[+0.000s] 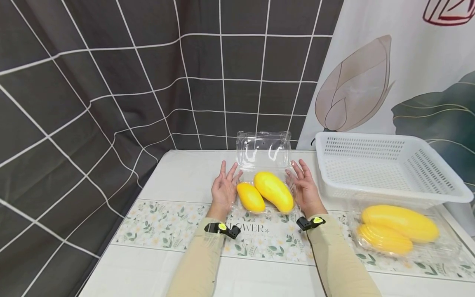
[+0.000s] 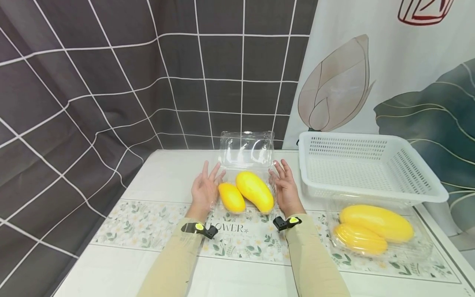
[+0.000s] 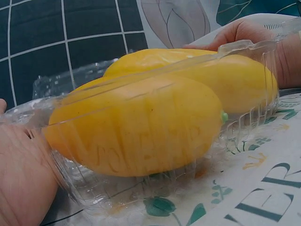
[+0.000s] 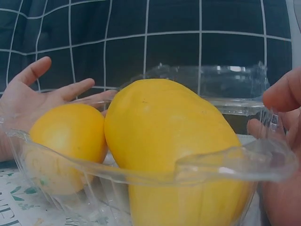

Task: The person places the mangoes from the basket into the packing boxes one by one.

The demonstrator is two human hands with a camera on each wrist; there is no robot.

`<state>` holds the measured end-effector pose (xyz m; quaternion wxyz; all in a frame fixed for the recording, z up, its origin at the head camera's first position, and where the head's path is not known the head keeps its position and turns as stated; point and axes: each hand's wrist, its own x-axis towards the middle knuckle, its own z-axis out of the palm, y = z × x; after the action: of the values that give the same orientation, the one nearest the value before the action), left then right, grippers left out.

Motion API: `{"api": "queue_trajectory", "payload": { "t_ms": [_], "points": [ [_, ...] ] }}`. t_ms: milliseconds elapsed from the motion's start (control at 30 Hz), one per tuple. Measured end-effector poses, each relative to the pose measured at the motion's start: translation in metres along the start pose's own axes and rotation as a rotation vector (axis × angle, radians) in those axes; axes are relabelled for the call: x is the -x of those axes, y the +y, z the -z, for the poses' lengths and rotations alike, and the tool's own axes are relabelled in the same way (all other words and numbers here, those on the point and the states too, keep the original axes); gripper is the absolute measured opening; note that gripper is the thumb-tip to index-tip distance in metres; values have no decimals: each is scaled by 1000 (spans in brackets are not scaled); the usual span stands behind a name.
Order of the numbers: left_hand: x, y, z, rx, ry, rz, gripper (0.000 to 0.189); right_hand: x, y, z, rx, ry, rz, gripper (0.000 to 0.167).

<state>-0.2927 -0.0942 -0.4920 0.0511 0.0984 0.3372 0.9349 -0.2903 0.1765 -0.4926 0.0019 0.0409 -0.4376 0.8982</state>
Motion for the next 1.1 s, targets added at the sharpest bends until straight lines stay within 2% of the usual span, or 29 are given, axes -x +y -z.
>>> {"api": "queue_trajectory", "payload": {
  "t_ms": [500,800,933,1100],
  "points": [
    [-1,1,1,-33,9,7,66,0,2,2,42,-24,29,81],
    [-2,1,3,-81,15,22,67,1,2,4,128,-44,47,80],
    [-3,1,3,-139,13,26,68,1,2,3,156,-47,45,77],
    [-3,1,2,-238,24,34,69,-1,2,0,187,-5,31,67]
  ]
}}
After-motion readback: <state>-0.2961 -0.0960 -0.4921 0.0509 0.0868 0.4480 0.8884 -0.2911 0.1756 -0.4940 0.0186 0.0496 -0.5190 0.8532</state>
